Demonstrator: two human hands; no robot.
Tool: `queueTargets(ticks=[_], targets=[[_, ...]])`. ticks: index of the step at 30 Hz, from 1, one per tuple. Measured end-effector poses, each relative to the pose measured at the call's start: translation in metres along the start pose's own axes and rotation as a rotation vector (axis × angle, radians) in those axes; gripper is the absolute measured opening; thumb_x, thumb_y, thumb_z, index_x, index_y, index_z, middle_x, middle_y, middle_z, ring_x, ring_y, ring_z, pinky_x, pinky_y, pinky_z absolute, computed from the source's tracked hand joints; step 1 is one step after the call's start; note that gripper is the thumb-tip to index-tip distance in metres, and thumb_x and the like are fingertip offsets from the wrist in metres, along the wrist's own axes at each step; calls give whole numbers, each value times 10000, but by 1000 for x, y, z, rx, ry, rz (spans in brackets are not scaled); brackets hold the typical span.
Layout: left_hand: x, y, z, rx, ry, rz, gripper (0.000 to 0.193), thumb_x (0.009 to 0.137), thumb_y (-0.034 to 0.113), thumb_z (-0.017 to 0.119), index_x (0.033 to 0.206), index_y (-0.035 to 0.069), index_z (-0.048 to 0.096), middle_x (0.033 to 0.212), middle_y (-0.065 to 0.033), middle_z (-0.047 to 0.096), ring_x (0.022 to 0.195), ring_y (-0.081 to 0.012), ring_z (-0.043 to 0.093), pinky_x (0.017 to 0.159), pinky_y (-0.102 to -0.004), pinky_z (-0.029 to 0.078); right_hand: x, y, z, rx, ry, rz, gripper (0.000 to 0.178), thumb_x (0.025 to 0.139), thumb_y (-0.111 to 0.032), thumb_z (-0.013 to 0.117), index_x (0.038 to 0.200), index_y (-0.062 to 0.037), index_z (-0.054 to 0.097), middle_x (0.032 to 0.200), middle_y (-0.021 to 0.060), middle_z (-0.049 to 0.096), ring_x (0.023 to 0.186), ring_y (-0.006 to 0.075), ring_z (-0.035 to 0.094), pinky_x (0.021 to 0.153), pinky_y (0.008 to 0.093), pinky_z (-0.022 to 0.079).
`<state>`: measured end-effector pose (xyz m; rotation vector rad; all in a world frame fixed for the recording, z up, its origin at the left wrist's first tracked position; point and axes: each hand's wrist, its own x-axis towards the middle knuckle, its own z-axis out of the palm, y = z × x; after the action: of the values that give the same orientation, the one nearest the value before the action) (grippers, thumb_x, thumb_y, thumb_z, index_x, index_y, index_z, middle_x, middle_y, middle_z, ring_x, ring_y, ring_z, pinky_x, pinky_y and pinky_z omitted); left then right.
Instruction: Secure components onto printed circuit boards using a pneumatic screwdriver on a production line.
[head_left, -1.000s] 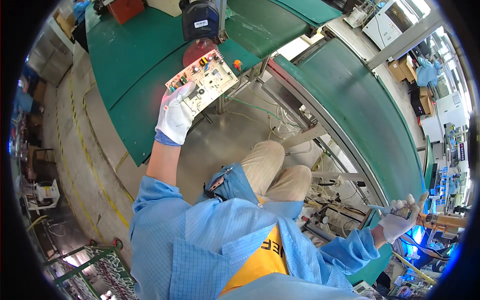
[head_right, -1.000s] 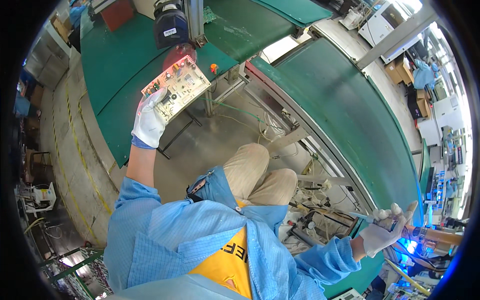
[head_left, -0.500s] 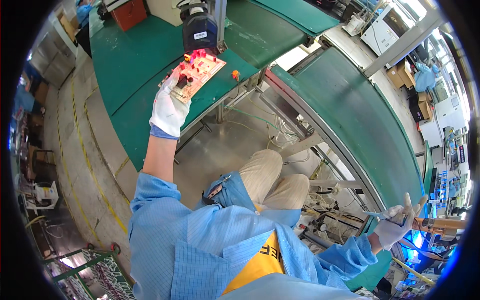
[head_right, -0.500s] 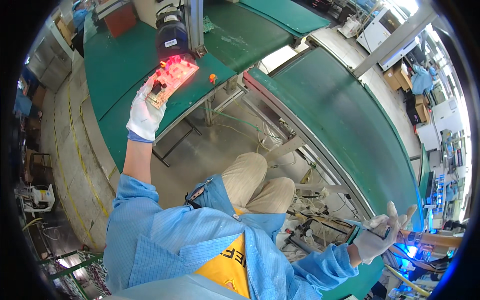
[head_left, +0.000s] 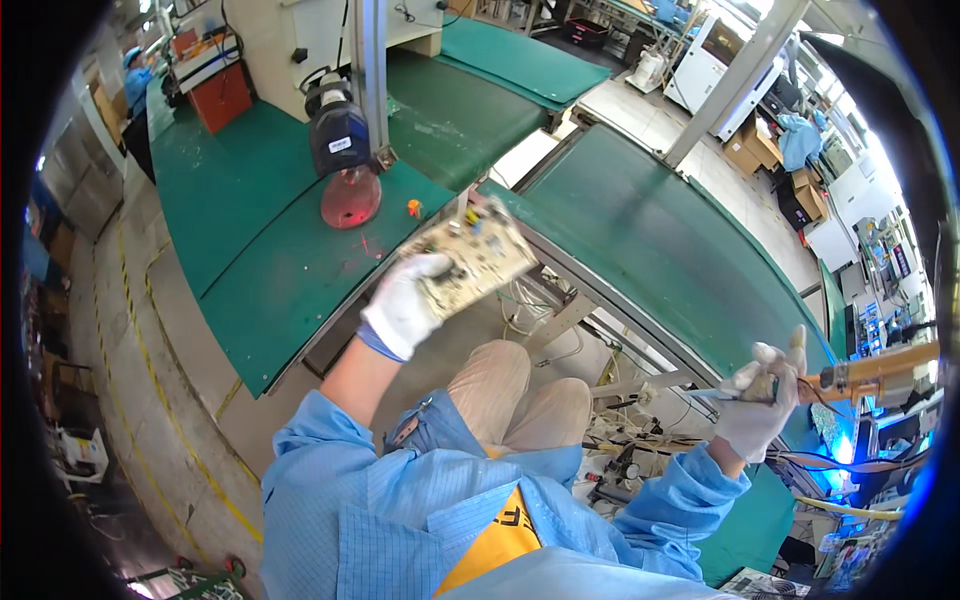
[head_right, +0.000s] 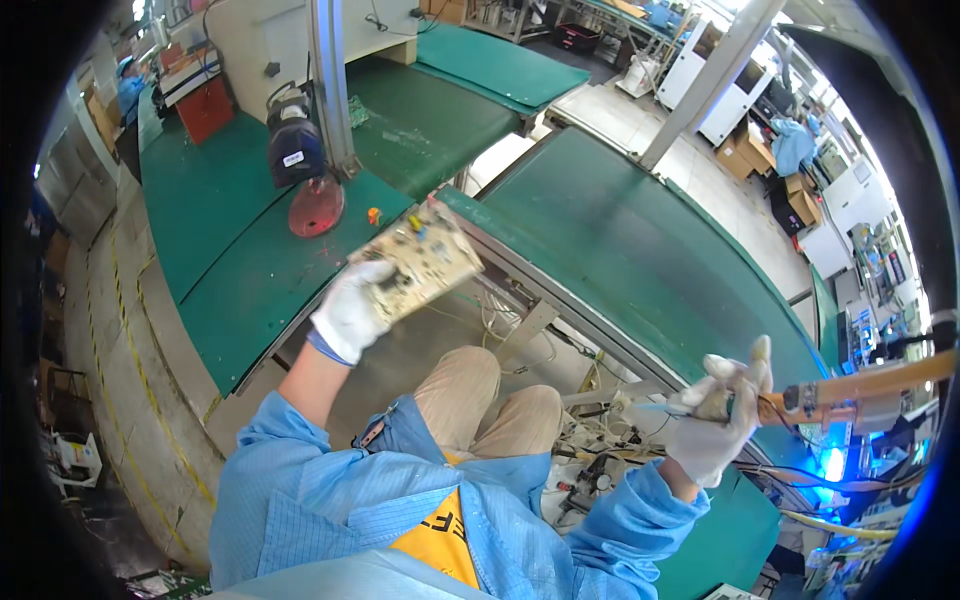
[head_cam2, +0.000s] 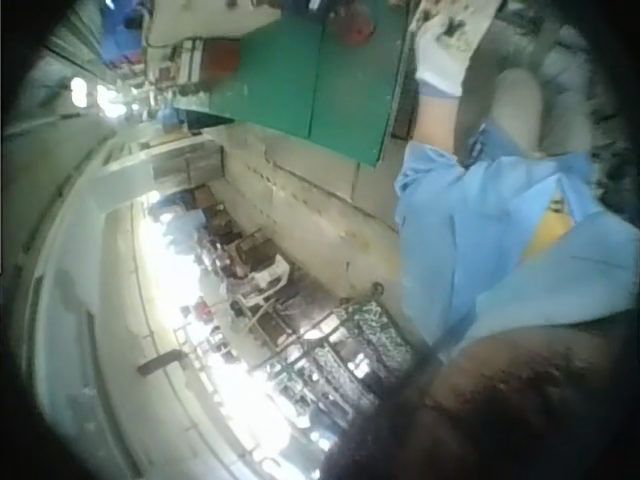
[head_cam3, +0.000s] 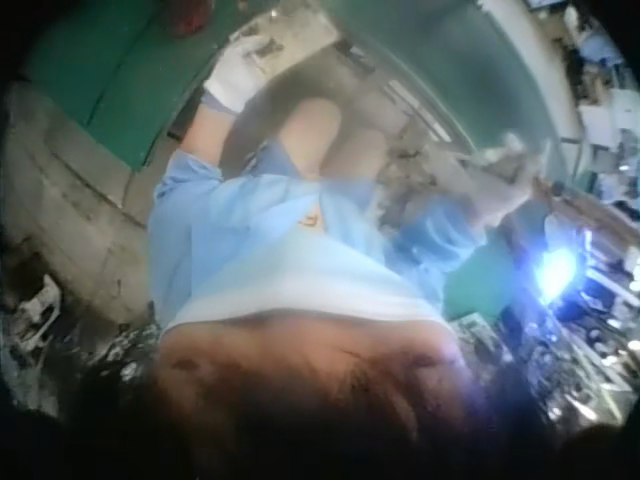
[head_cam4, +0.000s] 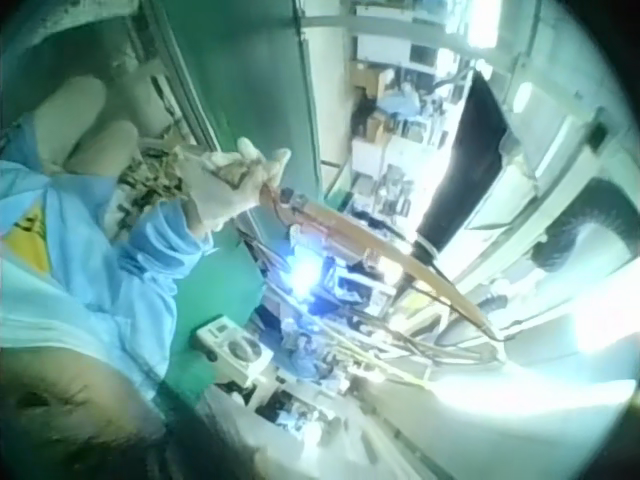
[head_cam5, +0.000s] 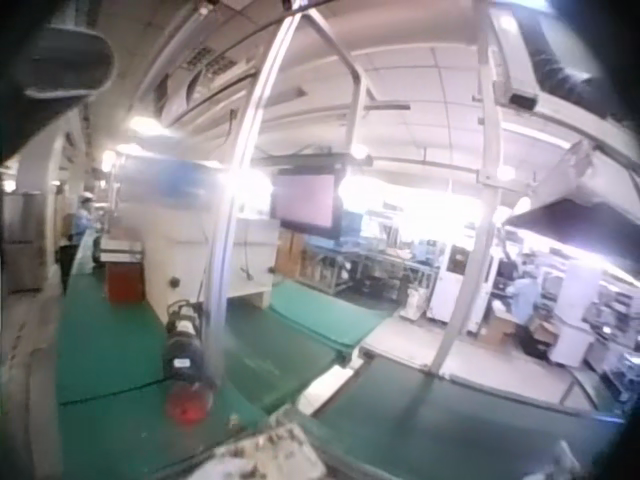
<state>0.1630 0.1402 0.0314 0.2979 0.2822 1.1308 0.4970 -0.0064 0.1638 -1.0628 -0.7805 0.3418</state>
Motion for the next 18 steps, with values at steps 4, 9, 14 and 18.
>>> queueTargets(ticks=[4, 9, 14, 18], targets=[[15, -54, 27, 129, -98, -193, 468, 856, 18, 535, 1309, -56, 448, 1216, -207, 591, 1092, -312, 615, 972, -438, 498, 0, 14, 15, -175, -20, -155, 409, 977, -218, 332, 1297, -35, 509, 814, 65, 597, 452, 103, 474, 367, 223, 392], [15, -102, 65, 281, -196, -317, 479, 863, 46, 614, 1313, -21, 466, 1223, -167, 594, 1088, -264, 617, 942, -398, 515, 1, 10, 32, 75, -5, 42, 366, 978, -232, 350, 1227, -46, 542, 768, 56, 568, 440, 115, 469, 363, 234, 390], [8, -119, 89, 546, -291, -263, 482, 885, 134, 641, 1313, -18, 481, 1210, -105, 611, 1099, -166, 592, 959, -317, 470, 6, 19, 33, 152, -45, 33, 354, 972, -256, 374, 1218, -58, 535, 755, 58, 564, 440, 132, 482, 357, 244, 390], [3, -126, 96, 592, -377, -310, 429, 907, 151, 618, 1282, -29, 511, 1174, -94, 626, 1079, -141, 589, 942, -300, 472, 8, 24, 36, 127, -23, -24, 344, 969, -241, 385, 1206, -46, 540, 730, 66, 562, 431, 132, 487, 354, 239, 398]])
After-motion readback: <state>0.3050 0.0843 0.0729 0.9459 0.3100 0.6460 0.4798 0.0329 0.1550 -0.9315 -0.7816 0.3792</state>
